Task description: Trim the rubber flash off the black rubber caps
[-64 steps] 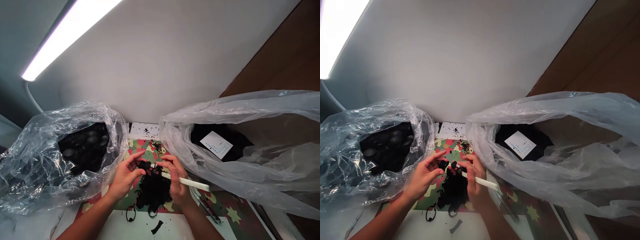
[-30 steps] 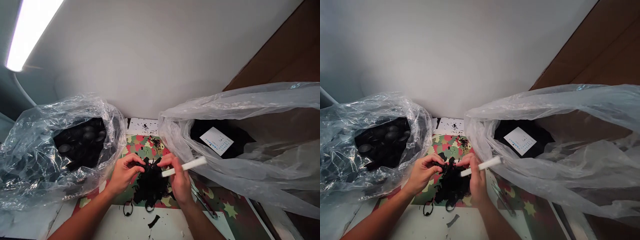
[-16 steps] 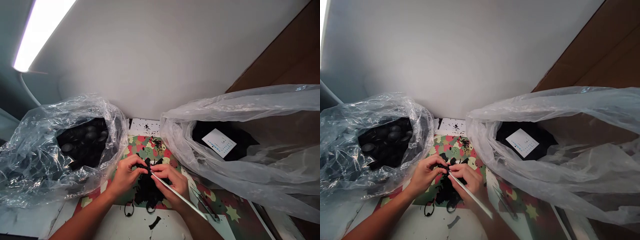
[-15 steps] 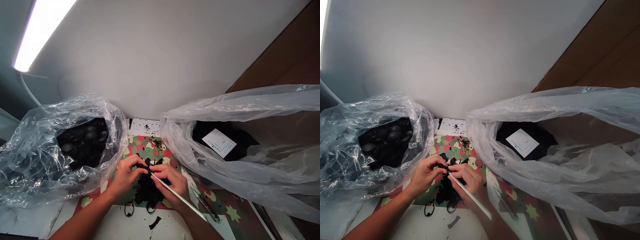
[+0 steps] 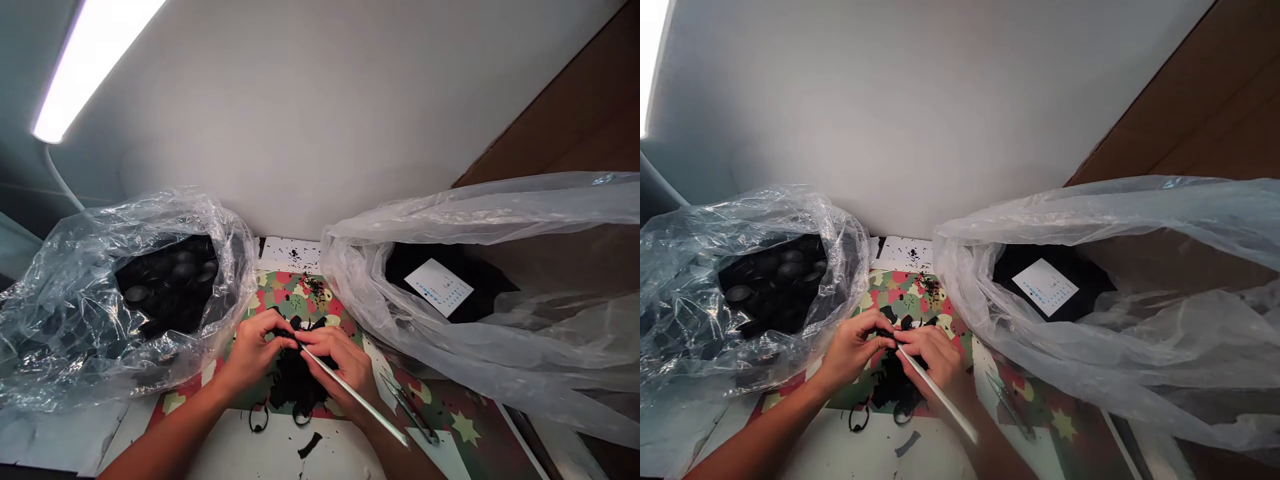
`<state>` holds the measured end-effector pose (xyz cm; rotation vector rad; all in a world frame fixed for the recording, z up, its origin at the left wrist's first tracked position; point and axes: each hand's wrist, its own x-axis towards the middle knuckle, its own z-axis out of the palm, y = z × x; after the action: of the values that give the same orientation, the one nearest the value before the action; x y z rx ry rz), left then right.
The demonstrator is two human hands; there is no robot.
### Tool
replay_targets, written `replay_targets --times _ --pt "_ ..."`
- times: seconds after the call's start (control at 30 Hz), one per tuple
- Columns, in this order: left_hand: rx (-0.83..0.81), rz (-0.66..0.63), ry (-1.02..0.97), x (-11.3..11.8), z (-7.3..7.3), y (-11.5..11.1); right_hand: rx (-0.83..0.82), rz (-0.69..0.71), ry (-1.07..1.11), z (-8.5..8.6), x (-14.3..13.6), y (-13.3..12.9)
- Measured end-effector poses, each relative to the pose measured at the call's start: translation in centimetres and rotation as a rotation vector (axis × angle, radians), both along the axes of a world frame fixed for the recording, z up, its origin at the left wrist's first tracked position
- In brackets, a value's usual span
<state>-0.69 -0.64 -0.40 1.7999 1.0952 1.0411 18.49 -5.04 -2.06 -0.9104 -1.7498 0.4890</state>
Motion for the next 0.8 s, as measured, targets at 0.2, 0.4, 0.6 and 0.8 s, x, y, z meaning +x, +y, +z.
replay_targets --times 0.2,0.4,0.6,0.8 --pt "-0.007 0.014 0.0 0.01 -0.02 -0.01 0.026 -0.008 -0.063 0.16 -0.21 -0.01" --pt "-0.015 0.023 -0.002 -0.06 -0.04 0.13 0.126 -0.056 -0.079 0.48 -0.69 0.14" --pt "-0.029 0.02 -0.011 -0.03 -0.05 0.14 0.128 -0.059 -0.071 0.66 -0.74 0.25" --pt "-0.049 0.012 -0.021 0.1 0.14 0.08 0.173 -0.147 -0.061 0.17 -0.99 0.33"
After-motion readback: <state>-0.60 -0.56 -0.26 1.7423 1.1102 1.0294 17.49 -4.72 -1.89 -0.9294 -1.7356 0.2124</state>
